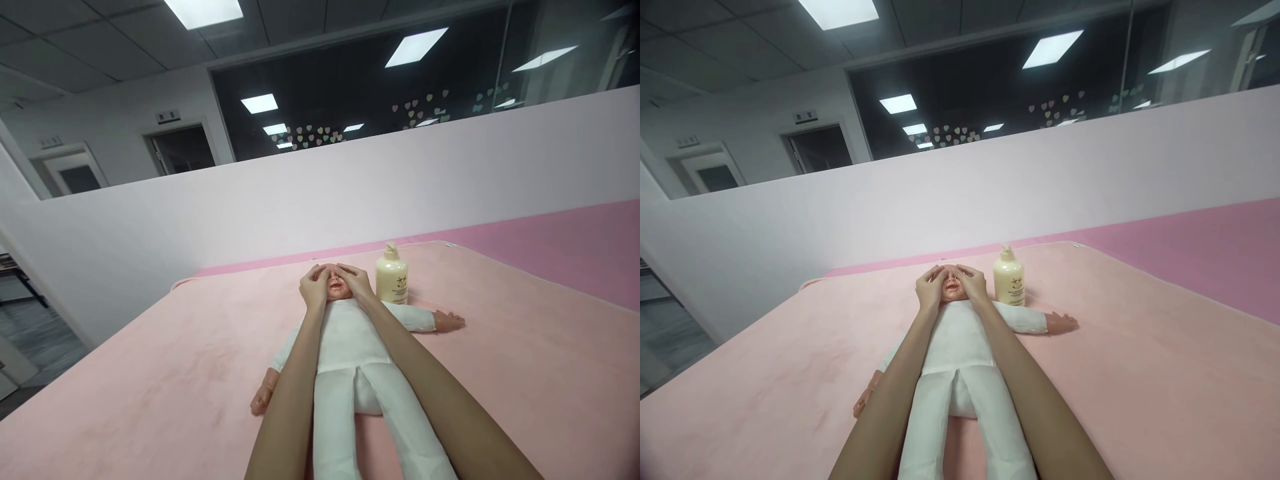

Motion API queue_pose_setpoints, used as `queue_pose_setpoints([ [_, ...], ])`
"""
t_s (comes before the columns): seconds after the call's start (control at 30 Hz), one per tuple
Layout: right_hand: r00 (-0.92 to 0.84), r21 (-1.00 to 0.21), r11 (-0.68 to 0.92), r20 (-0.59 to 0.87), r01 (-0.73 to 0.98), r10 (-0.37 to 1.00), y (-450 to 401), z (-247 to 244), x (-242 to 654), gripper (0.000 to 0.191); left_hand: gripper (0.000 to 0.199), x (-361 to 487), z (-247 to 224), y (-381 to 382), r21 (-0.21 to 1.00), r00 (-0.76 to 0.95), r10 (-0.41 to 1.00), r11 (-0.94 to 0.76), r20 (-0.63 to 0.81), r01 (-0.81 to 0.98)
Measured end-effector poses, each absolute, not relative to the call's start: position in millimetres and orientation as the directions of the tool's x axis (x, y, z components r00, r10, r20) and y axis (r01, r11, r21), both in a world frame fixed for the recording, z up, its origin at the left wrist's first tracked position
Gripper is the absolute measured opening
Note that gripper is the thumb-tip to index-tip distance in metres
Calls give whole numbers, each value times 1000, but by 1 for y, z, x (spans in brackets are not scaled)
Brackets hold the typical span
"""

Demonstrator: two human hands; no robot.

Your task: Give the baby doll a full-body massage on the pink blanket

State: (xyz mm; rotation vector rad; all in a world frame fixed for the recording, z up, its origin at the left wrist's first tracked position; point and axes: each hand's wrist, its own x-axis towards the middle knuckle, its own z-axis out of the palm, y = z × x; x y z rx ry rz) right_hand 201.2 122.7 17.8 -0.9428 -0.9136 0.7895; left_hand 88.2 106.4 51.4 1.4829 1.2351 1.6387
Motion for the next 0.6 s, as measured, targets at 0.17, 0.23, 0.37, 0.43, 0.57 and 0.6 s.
queue_pose_setpoints([
  [0.17,399,-924,354,272,-147,876,127,14,203,37,20,89,52,107,919,-194,899,-376,392,118],
  [0.23,402,-921,361,279,-144,872,131,11,205,29,22,89,50,108,919,-211,895,-378,393,108],
  [0.37,433,-925,360,276,-123,858,134,8,207,28,31,90,47,107,910,-235,879,-401,415,106],
  [0.43,439,-923,360,270,-135,857,132,9,206,27,28,91,47,106,906,-228,877,-409,424,111],
  [0.57,434,-913,392,311,-109,846,127,14,202,36,19,91,48,106,896,-208,872,-423,443,136],
  [0.6,434,-917,391,321,-80,842,125,15,201,38,19,91,48,106,894,-209,870,-426,447,139],
])
